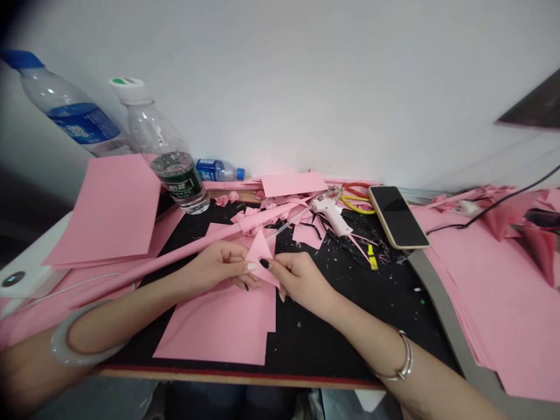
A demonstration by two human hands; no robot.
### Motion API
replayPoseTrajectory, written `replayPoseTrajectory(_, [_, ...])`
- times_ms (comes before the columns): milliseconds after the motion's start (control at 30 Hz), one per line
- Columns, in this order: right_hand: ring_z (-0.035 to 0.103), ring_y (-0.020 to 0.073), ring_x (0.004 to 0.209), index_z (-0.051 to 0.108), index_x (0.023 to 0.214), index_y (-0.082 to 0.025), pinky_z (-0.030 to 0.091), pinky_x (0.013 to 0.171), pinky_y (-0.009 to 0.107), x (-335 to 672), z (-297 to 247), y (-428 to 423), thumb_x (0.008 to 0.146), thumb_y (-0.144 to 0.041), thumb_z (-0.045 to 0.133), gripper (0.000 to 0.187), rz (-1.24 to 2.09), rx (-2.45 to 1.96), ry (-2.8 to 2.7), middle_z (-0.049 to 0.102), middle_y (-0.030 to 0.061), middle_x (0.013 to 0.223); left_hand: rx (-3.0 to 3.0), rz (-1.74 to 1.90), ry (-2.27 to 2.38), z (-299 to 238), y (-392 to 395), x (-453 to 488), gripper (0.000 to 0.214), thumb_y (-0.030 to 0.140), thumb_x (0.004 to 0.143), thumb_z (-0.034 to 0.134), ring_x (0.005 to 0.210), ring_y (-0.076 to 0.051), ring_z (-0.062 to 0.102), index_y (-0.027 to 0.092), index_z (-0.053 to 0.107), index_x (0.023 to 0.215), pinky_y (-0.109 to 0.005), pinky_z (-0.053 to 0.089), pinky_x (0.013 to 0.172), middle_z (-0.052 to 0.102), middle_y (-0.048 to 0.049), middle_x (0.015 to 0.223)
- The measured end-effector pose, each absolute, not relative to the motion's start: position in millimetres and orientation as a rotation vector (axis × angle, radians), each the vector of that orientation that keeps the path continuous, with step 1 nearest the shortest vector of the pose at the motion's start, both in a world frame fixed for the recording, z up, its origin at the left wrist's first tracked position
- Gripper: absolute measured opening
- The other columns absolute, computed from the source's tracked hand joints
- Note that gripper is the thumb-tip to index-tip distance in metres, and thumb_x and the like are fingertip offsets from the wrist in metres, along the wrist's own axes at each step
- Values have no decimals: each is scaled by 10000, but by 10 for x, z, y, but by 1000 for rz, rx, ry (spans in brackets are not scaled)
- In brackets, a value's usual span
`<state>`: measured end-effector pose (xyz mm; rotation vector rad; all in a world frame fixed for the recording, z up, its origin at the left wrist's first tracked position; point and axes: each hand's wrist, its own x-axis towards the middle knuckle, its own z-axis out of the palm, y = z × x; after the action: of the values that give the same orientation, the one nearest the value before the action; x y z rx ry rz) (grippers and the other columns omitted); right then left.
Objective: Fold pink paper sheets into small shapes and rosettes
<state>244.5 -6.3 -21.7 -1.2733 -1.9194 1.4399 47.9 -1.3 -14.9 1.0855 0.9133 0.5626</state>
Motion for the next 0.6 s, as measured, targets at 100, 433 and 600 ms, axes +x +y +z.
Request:
replayPoseTrajectory(100, [432, 64, 356, 463, 618, -175, 325, 358, 160, 2440, -220, -56, 891, -466, 428, 399, 1510, -1246, -1866, 502, -44, 469, 1038, 596, 930, -149, 12, 460, 148, 226, 784, 634, 708, -180, 704, 88, 615, 733, -251, 539, 623, 729, -102, 721])
replayPoseTrajectory(433, [351, 48, 328, 372, 519, -184, 273, 361, 175, 2449, -260, -69, 913, -439, 386, 469, 1410, -1226, -1795, 390, -63, 383, 940, 718, 858, -261, 68, 415, 155, 235, 765, 660, 679, -159, 697, 83, 637, 787, -235, 530, 625, 734, -116, 767])
replayPoseTrajectory(600, [499, 72, 488, 499, 958, -186, 374, 418, 181, 2463, -276, -27, 764, -322, 663, 288, 1258, -1092, -1720, 586, -14, 748, 968, 750, 850, -246, 58, 418, 161, 241, 785, 639, 699, -161, 694, 84, 639, 821, -243, 525, 645, 731, -117, 807])
